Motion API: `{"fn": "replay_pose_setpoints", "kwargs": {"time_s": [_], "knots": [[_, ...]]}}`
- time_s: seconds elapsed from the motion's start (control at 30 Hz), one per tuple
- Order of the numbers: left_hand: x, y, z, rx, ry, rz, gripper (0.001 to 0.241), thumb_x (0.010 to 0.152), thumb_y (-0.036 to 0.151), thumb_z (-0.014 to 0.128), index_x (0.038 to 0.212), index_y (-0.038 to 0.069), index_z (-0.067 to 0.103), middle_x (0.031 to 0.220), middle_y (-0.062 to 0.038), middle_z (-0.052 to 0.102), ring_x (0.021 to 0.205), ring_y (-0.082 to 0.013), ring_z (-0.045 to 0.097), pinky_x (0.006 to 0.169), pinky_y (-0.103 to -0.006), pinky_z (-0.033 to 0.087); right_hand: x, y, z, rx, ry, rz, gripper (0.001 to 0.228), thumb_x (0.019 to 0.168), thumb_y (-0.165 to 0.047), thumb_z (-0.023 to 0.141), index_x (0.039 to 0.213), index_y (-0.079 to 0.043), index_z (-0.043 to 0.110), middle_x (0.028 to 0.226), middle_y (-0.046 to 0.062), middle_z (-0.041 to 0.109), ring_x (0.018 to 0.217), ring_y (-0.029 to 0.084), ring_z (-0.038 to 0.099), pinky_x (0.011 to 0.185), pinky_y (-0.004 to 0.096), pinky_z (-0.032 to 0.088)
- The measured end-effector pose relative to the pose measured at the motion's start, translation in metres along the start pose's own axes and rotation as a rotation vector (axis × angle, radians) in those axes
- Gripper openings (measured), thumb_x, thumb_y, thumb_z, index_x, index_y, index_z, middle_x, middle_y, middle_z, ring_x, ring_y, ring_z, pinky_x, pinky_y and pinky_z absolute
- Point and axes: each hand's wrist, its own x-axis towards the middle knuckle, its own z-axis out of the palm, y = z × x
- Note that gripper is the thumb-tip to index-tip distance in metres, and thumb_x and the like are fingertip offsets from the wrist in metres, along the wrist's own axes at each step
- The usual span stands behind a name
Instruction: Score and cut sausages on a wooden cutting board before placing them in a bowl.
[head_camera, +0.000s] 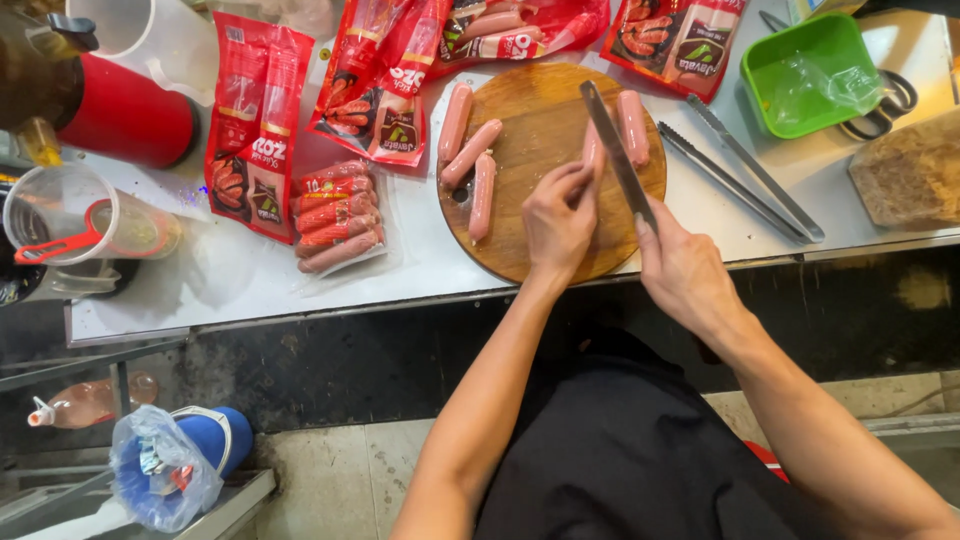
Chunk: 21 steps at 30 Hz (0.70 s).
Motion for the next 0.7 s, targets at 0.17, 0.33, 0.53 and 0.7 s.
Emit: {"fn": "replay_pose_setpoints", "kwargs": {"time_s": [0.17,0.33,0.53,0.7], "knots": [[0.004,0.007,-0.045,0.173,0.048,0.059,0.021,0.089,0.015,0.075,0.108,0.005,0.076,0.109,-0.011,0.075,0.096,-0.0290,0.074,0.085,-0.0369,0.059,-0.004,0.004,0.008,0.007,-0.029,-0.023,0.038,0.105,-0.025,0.049,0.140,-0.012,0.054,0.077,0.032,0.066,0.076,0.054,0.066,0.069,0.059,0.051],[-0.006,0.013,-0.090,0.593,0.238,0.143,0.025,0.086,0.015,0.077,0.110,0.009,0.076,0.108,-0.008,0.072,0.104,-0.0308,0.066,0.091,-0.0410,0.053,-0.001,0.005,0.010,0.066,-0.087,-0.037,0.038,0.103,-0.025,0.048,0.139,-0.013,0.054,0.082,0.030,0.068,0.078,0.052,0.068,0.070,0.057,0.053],[0.010,0.020,-0.107,0.774,0.138,0.145,0.037,0.082,0.009,0.076,0.118,0.009,0.074,0.109,-0.009,0.068,0.104,-0.0311,0.064,0.091,-0.0424,0.051,0.002,0.009,0.002,-0.006,-0.102,0.026,0.038,0.104,-0.025,0.047,0.139,-0.012,0.054,0.080,0.032,0.068,0.078,0.052,0.068,0.073,0.058,0.053],[0.014,0.003,-0.120,0.832,0.018,0.413,0.033,0.074,0.009,0.076,0.106,0.008,0.071,0.108,-0.012,0.068,0.107,-0.0322,0.064,0.093,-0.0440,0.052,-0.002,0.002,-0.001,-0.032,-0.082,0.066,0.040,0.104,-0.026,0.048,0.141,-0.012,0.053,0.078,0.033,0.067,0.078,0.054,0.067,0.073,0.060,0.052]]}}
